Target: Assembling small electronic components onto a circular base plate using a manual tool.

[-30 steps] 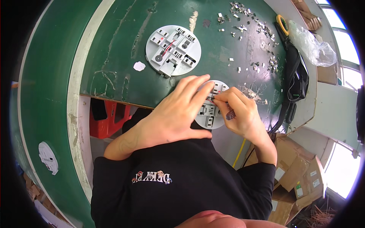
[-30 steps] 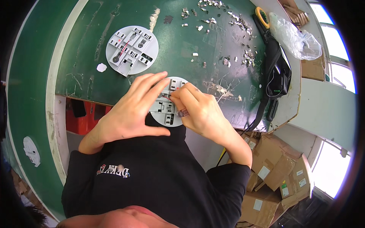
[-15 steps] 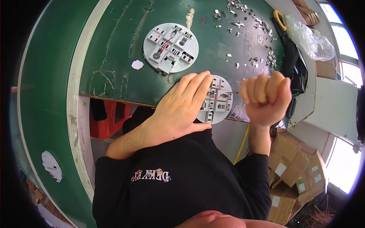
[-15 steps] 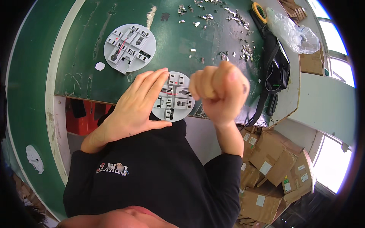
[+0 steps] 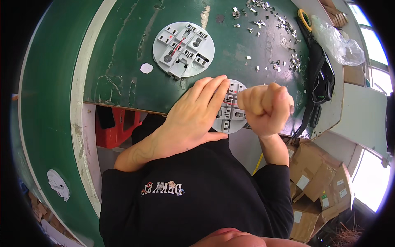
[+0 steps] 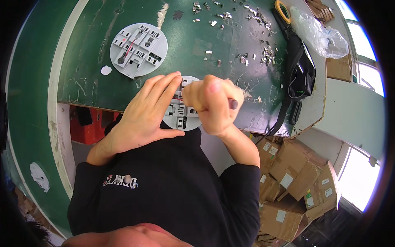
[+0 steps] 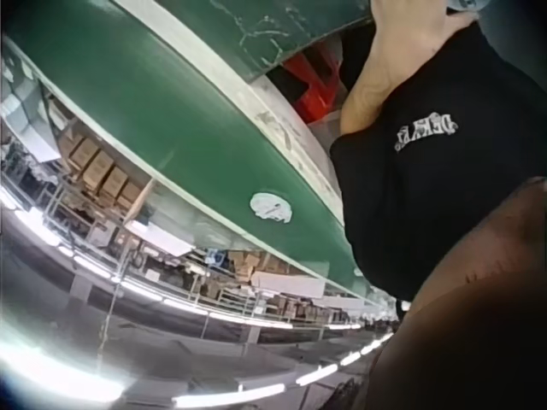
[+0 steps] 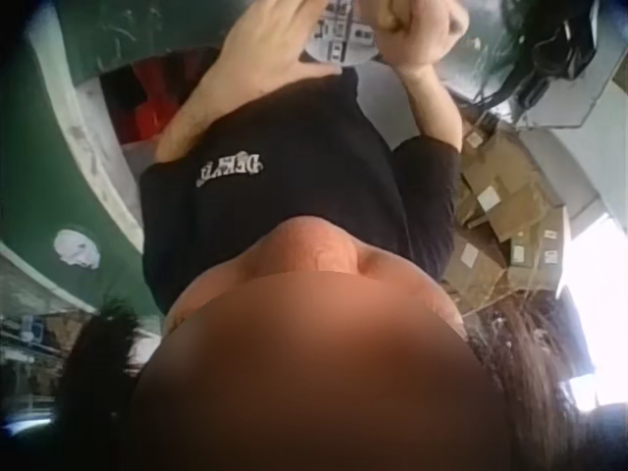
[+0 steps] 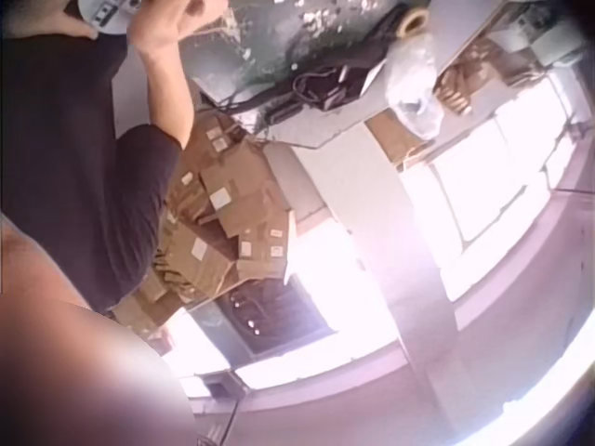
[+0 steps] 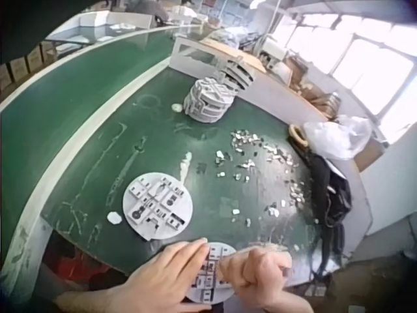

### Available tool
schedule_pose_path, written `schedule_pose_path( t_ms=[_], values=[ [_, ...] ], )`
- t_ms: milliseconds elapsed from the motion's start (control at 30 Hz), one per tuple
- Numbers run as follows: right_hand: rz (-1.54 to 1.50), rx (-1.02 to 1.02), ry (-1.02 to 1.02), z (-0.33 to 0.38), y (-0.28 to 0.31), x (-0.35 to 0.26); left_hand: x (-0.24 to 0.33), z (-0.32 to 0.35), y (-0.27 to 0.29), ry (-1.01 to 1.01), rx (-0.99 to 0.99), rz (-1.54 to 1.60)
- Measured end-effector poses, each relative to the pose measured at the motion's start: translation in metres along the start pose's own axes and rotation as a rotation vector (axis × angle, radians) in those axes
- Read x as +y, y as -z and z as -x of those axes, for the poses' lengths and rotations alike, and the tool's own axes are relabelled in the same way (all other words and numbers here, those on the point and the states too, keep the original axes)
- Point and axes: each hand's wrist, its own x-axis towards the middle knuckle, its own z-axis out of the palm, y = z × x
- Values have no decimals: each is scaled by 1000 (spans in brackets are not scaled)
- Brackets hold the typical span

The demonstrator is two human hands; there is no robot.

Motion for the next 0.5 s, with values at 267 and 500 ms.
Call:
schedule_pose_path(
  t_ms=[267, 500],
  values=[
    [-68, 62, 145, -3, 17, -10, -2, 0, -3, 4, -4, 16],
    [1082, 245, -206, -21, 67, -34, -2, 1, -11, 61, 86, 29]
  ],
)
